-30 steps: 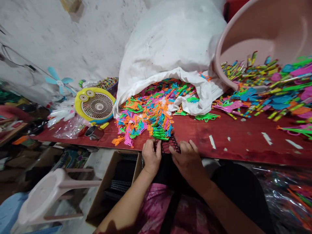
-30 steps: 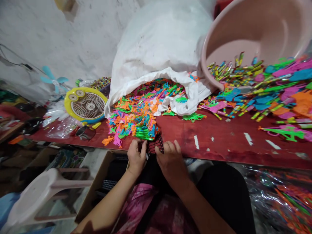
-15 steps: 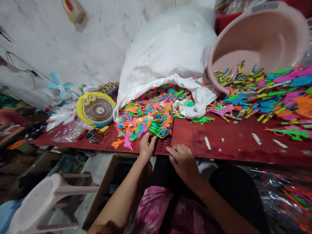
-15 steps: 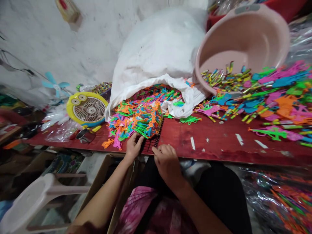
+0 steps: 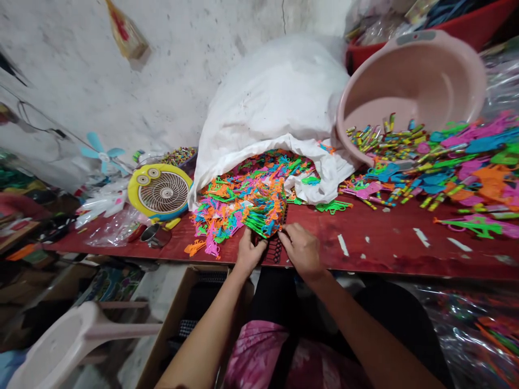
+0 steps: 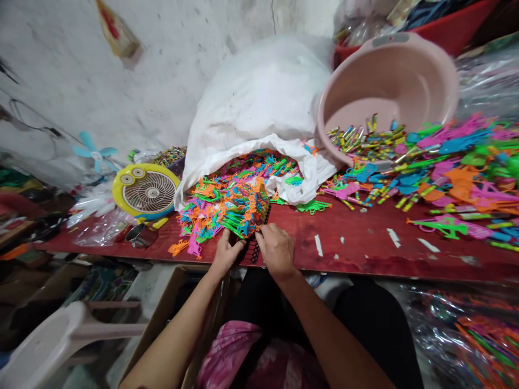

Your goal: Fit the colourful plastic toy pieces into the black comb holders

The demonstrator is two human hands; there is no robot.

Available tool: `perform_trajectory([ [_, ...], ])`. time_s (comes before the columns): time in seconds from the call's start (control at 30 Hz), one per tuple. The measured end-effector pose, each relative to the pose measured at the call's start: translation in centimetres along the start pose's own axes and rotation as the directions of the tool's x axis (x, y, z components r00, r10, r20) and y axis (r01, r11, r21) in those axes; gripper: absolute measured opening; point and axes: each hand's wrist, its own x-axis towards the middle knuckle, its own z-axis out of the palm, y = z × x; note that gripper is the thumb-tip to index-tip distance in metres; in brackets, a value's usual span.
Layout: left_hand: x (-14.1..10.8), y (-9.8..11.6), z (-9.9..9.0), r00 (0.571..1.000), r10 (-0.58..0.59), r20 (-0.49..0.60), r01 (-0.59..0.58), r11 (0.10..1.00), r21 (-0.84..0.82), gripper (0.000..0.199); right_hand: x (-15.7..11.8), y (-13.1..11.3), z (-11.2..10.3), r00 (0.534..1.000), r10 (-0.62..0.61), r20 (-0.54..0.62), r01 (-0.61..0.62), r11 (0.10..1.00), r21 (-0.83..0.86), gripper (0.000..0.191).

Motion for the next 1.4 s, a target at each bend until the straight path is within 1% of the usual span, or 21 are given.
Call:
perform_trajectory([
  [0.1, -0.1, -0.2, -0.1, 1.0, 0.005, -0.013, -0.004, 0.997, 0.079, 0.053, 0.2, -0.1, 0.2, 0.997, -0.077, -0.017, 0.074, 0.991, -0.114, 0.026],
  [0.23, -0.1, -0.1, 0.0, 0.998, 0.058, -0.023, -0.057, 0.996, 0.067, 0.05, 0.5, -0.4, 0.2, 0.991, -0.133, 0.014, 0.133, 0.972, -0.196, 0.027],
  [0.37, -0.3, 0.2, 0.0, 1.0, -0.008, -0.007, 0.009, 0.99, 0.142, 0.051, 0.7, -0.7, 0.3, 0.991, -0.125, 0.036, 0.13, 0.967, -0.217, 0.023],
  [0.47, -0.5, 0.8, -0.5, 0.999, -0.039, 0.032, 0.032, 0.985, 0.172, 0.061, 0.6, -0.4, 0.4, 0.995, -0.09, 0.042, 0.096, 0.982, -0.164, 0.021],
  [0.57, -0.6, 1.5, -1.0, 0.991, 0.002, 0.13, -0.014, 0.996, 0.093, 0.065, 0.6, 0.2, 0.3, 0.997, -0.035, 0.067, 0.04, 0.996, -0.08, 0.02],
  [0.6, -0.6, 1.7, -1.1, 0.989, 0.021, 0.147, -0.03, 0.998, 0.056, 0.066, 0.6, 0.3, 0.2, 0.997, -0.02, 0.077, 0.023, 0.999, -0.047, 0.02],
  [0.63, -0.5, 1.9, -1.2, 0.99, 0.038, 0.138, -0.041, 0.999, 0.024, 0.065, 0.6, 0.5, 0.1, 0.996, -0.01, 0.089, 0.011, 1.0, -0.013, 0.019],
  [0.77, -0.1, 2.4, -0.9, 0.999, 0.043, 0.015, -0.042, 0.998, -0.054, 0.06, 0.8, 0.6, -0.3, 0.994, 0.013, 0.109, -0.025, 0.993, 0.118, 0.015],
  [0.9, 0.1, 2.0, -0.4, 0.999, 0.047, -0.005, -0.047, 0.996, -0.074, 0.05, 0.8, 0.3, -0.6, 0.996, 0.02, 0.084, -0.041, 0.968, 0.249, 0.014],
  [0.97, 0.2, 1.4, -0.2, 0.998, 0.048, -0.028, -0.05, 0.997, -0.064, 0.049, 0.9, 0.3, -0.6, 0.996, 0.024, 0.087, -0.05, 0.946, 0.32, 0.014],
  [1.07, 0.3, 0.7, 0.0, 0.998, 0.018, -0.059, -0.022, 0.998, -0.06, 0.049, 1.1, 0.7, -0.4, 0.993, 0.055, 0.106, -0.094, 0.907, 0.41, 0.015],
  [1.13, 0.3, 0.5, 0.0, 0.998, -0.003, -0.061, -0.001, 0.998, -0.061, 0.046, 1.1, 1.2, -0.3, 0.99, 0.066, 0.128, -0.117, 0.887, 0.446, 0.016],
  [1.23, 0.1, 0.7, -0.1, 0.999, 0.004, -0.033, -0.005, 0.999, -0.05, 0.042, 1.0, 1.6, -0.3, 0.987, 0.078, 0.138, -0.134, 0.874, 0.468, 0.017],
  [1.33, -0.4, 1.0, -0.4, 0.999, 0.033, -0.009, -0.032, 0.999, 0.013, 0.045, 0.9, 1.7, -0.3, 0.989, 0.08, 0.125, -0.13, 0.873, 0.471, 0.017],
  [1.4, -0.7, 0.9, -0.4, 0.998, 0.055, -0.036, -0.053, 0.996, 0.066, 0.047, 0.9, 1.6, -0.3, 0.99, 0.079, 0.12, -0.126, 0.877, 0.463, 0.018],
])
